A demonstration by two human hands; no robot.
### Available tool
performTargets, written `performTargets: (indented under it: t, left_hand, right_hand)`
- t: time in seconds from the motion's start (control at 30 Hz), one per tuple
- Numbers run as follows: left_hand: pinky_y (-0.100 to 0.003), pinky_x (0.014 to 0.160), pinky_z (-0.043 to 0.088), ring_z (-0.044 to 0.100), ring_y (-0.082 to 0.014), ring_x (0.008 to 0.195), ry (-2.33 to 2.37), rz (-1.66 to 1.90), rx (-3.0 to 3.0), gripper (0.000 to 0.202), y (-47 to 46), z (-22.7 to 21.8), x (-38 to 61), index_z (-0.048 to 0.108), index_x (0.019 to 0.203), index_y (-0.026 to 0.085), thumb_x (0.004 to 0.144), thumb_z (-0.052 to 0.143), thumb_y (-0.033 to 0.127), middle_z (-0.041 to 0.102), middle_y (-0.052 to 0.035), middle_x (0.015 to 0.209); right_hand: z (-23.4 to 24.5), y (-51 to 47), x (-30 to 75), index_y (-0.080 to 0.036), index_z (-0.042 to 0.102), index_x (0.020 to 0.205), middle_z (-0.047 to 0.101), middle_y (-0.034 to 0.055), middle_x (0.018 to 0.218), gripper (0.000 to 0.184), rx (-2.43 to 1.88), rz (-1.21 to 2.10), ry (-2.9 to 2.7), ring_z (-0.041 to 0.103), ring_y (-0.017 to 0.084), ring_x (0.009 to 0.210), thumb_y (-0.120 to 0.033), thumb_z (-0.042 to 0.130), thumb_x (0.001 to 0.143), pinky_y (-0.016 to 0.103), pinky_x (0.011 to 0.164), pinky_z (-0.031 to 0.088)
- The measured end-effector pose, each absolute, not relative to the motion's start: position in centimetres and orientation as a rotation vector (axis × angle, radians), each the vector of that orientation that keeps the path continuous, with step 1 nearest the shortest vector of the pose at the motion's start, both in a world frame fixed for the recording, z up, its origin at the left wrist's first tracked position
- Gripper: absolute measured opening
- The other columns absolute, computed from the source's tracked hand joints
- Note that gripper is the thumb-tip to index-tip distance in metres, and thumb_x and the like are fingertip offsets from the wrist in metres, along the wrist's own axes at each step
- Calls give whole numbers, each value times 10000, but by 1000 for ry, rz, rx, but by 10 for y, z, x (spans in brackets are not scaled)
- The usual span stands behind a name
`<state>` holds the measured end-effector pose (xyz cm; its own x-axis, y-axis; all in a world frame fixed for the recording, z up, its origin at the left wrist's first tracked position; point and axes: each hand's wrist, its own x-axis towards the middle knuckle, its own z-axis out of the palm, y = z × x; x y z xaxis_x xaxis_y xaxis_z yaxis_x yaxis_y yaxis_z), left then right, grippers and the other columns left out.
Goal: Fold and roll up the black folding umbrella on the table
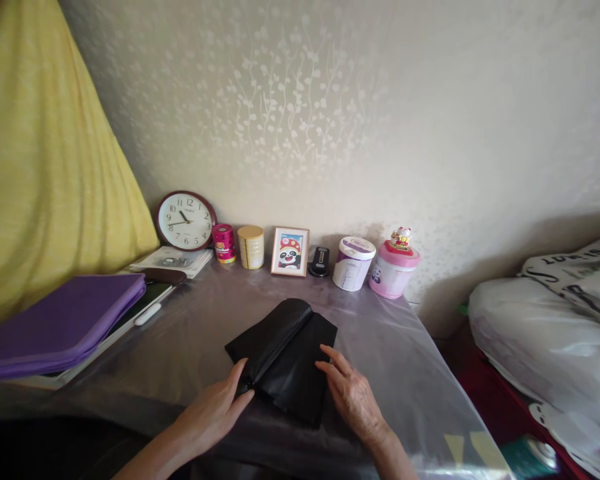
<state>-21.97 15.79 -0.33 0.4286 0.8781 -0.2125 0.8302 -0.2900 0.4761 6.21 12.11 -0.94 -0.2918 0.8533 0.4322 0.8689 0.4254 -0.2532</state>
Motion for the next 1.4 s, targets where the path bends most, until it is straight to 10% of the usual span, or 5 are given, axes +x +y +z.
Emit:
performTargets:
  t: [1.13, 1.4]
  left_hand:
    - [-306, 746, 448, 611, -223, 879, 1636, 80, 2349, 539, 146, -9, -213, 250, 1351, 90, 877, 285, 343, 578, -165, 1104]
    - [-255, 621, 440, 622, -173, 718, 1644, 92, 2465, 749, 141, -1, -208, -117, 1364, 320, 829, 401, 239, 560, -64, 993]
  right_hand:
    - [16, 249, -56, -199, 532, 934, 547, 38, 1064, 171, -1383, -433, -2412, 569, 104, 779, -199, 363, 909, 182, 633, 436]
    - [15, 247, -56, -207, 539, 939, 546, 42, 1051, 189, -1393, -376, -2388, 576, 108, 755, -189, 354, 908, 191, 610, 442]
